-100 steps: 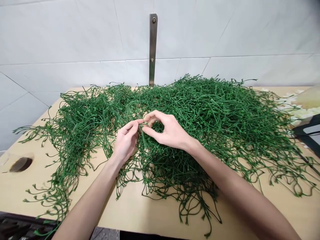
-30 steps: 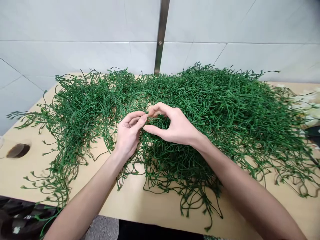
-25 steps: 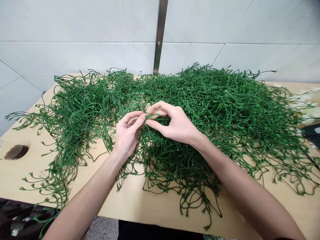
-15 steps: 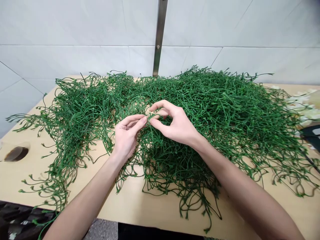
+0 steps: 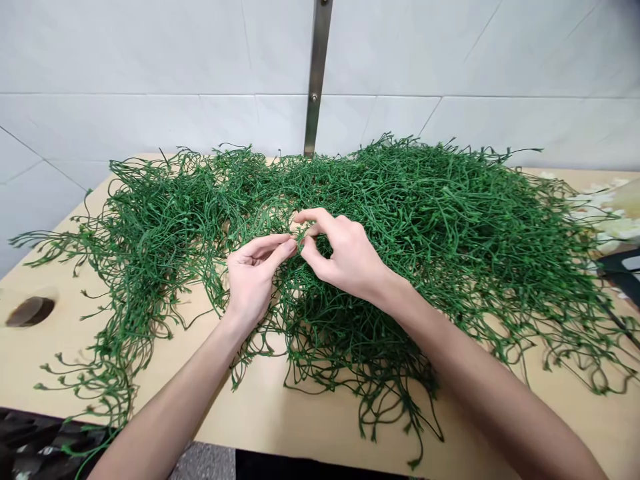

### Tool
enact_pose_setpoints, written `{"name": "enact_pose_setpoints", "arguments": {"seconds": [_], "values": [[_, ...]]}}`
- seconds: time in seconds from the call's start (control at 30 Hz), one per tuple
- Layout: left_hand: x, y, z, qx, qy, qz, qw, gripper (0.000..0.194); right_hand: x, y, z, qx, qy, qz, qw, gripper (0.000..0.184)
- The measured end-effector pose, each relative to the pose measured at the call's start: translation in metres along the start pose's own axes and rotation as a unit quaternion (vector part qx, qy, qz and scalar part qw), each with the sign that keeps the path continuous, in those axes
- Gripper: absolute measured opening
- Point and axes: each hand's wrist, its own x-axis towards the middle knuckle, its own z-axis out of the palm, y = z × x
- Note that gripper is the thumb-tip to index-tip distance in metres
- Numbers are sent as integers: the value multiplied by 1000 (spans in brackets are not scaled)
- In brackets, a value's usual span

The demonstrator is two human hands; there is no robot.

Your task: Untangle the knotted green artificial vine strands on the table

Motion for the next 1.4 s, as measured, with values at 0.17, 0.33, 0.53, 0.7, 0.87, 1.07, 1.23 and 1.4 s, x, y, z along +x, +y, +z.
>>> {"name": "enact_pose_setpoints", "arguments": {"seconds": [0.17,0.33,0.53,0.7,0.87,1.07,1.23,1.4], "values": [[-1,-5,-1,42,-7,31,999,15,0,1,4,-112,-29,-70,991,29],[-3,-8,-1,52,-17,35,998,15,0,3,3,-82,-60,-77,992,25],[0,-1,1,-28,-23,-49,998,22,1,7,0,65,-74,-73,992,31],[7,4,1,-89,-30,-135,986,34,3,11,0,139,-87,-65,984,34],[7,2,-1,-79,-34,-154,984,38,3,12,0,137,-91,-55,985,34],[12,-1,-7,-54,0,-141,988,38,2,11,-4,191,-96,-41,976,45],[16,0,-8,-64,39,-102,992,33,3,9,-8,123,-39,-17,992,30],[10,3,-3,-37,37,-56,997,28,2,-1,-7,49,11,-4,999,12]]}}
